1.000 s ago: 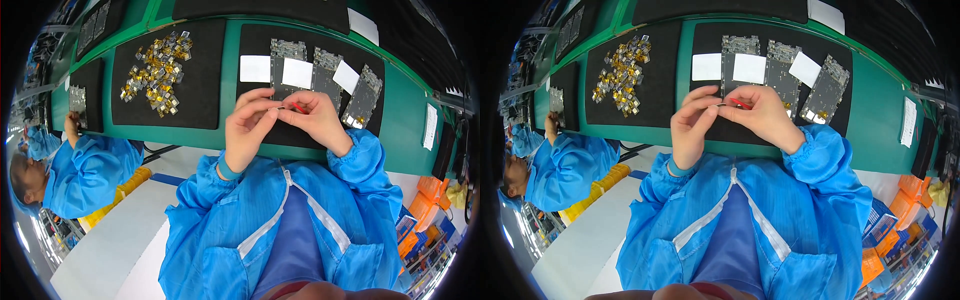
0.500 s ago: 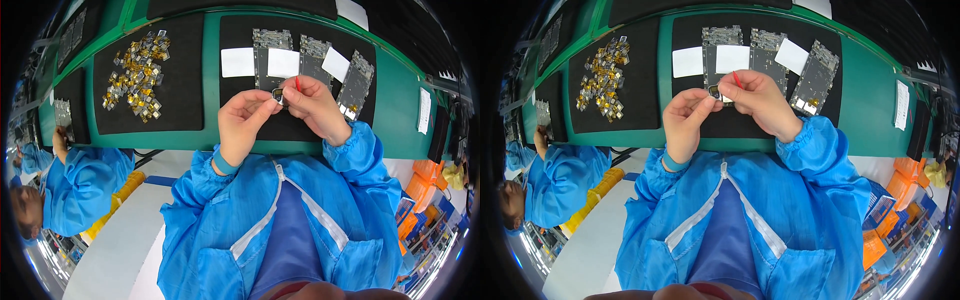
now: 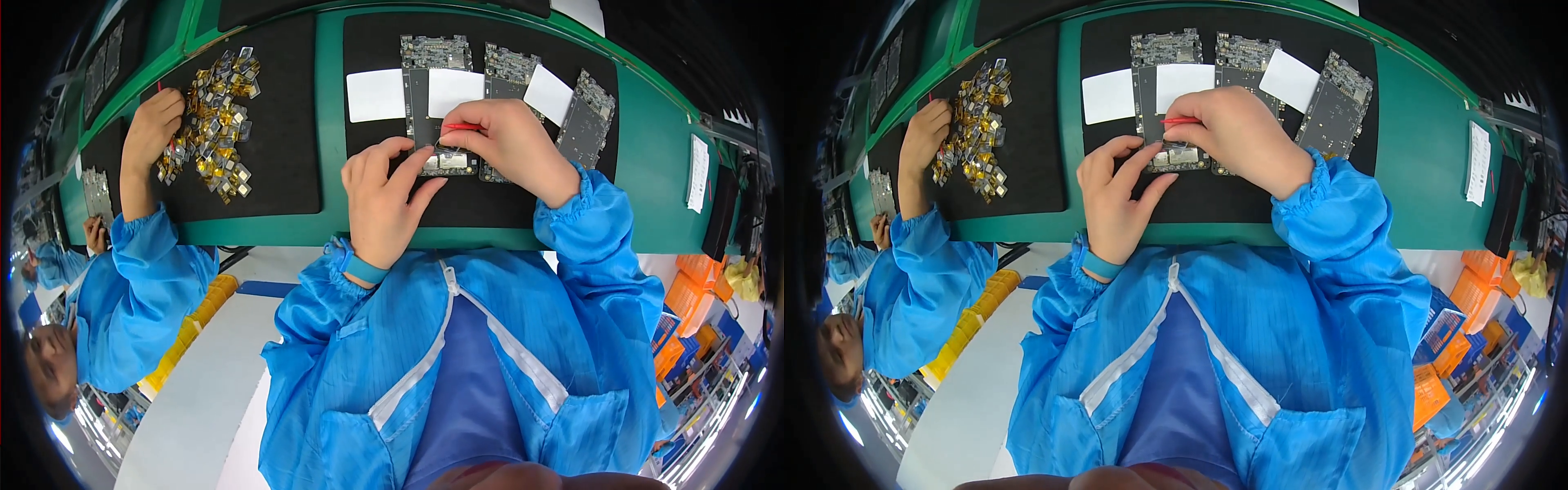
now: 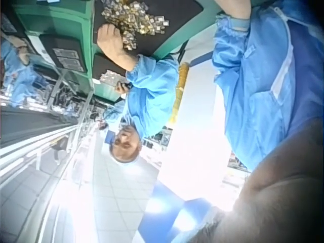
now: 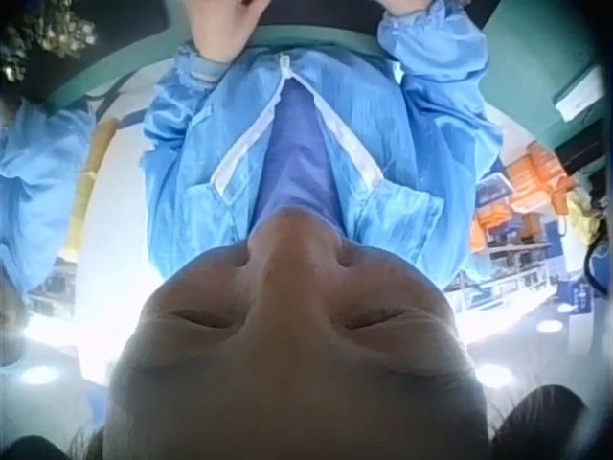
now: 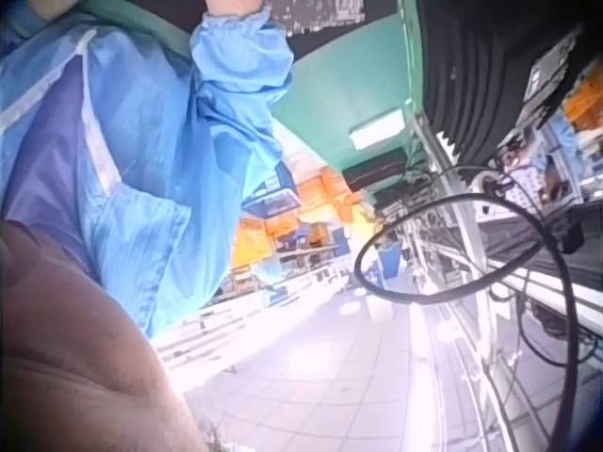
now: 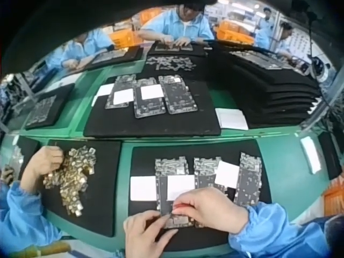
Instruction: The person assembles electronic components onto a printed circuit board by picking them from a tray and placing them onto the board with tweezers.
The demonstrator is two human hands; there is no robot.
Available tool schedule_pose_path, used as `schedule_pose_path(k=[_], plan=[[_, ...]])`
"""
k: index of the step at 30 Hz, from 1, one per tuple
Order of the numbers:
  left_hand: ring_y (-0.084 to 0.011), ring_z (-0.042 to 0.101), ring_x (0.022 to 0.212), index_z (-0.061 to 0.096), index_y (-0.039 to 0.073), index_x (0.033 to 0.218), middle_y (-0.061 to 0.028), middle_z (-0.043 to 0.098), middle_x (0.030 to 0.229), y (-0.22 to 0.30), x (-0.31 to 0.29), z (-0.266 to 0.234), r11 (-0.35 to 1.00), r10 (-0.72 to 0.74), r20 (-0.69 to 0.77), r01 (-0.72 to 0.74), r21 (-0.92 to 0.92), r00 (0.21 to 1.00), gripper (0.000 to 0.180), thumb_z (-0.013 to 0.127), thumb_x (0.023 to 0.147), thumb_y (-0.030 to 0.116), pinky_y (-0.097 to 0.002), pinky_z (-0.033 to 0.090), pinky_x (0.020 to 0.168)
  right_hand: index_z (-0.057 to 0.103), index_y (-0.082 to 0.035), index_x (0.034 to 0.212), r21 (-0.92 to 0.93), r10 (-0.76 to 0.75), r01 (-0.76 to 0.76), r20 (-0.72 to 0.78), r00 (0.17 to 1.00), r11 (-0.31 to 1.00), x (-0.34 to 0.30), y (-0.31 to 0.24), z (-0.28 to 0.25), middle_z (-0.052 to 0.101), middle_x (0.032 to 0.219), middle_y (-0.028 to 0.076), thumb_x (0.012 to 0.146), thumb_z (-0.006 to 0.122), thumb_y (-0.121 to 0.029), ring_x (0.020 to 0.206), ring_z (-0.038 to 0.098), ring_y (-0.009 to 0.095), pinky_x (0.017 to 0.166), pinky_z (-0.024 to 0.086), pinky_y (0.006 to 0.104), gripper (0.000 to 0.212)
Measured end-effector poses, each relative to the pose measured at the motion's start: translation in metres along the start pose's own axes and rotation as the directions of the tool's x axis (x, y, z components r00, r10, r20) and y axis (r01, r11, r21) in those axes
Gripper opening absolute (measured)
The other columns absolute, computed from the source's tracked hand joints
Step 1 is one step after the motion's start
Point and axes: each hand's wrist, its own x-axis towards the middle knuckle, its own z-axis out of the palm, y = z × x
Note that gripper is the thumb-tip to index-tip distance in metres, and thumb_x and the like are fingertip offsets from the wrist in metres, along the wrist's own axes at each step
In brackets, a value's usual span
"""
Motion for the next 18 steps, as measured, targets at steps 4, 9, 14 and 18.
schedule_pose_path(k=[4,9,14,18], plan=[[-0.0237,0.051,0.101,0.070,0.012,0.107,-0.0044,0.058,0.111,-0.002,0.001,0.002,1.000,0.004,-0.011,-0.004,0.004,1.000,0.039,0.081,0.070,0.016,-0.0357,0.037,0.089,0.068,-0.001,0.092,-0.032,0.008,-0.006,0.056,0.998,0.999,0.003,0.004,-0.004,0.066,0.077,0.012,0.084,0.070,-0.015,0.069,0.065,0.022,0.065,0.050,0.0300,0.016],[-0.0234,0.052,0.100,0.070,0.011,0.105,-0.0051,0.058,0.111,-0.003,0.003,0.000,1.000,0.001,-0.017,-0.001,-0.013,1.000,0.037,0.081,0.070,0.015,-0.0352,0.038,0.089,0.068,-0.001,0.090,-0.064,0.031,-0.023,0.116,0.993,0.998,0.009,-0.002,-0.008,0.067,0.078,0.013,0.083,0.070,-0.014,0.071,0.065,0.026,0.065,0.050,0.0322,0.015],[-0.0147,0.045,0.085,0.049,0.009,0.088,-0.0033,0.048,0.091,-0.018,-0.004,-0.024,0.178,-0.302,0.061,0.119,-0.977,0.951,0.019,0.047,0.101,0.022,-0.0330,0.039,0.085,0.067,-0.004,0.087,-0.063,-0.089,0.095,0.100,0.991,0.993,0.010,-0.004,-0.004,0.064,0.084,0.015,0.083,0.067,-0.019,0.078,0.062,0.035,0.069,0.049,0.0407,0.015],[-0.0160,0.037,0.078,0.041,0.014,0.084,-0.0003,0.036,0.083,-0.042,0.003,-0.058,-0.625,-0.246,0.172,-0.020,-0.780,0.954,0.027,0.032,0.105,0.028,-0.0321,0.037,0.081,0.065,-0.001,0.087,-0.067,-0.026,0.033,0.103,0.994,0.997,0.005,-0.002,-0.006,0.063,0.081,0.015,0.081,0.070,-0.012,0.075,0.062,0.032,0.068,0.049,0.0369,0.014]])
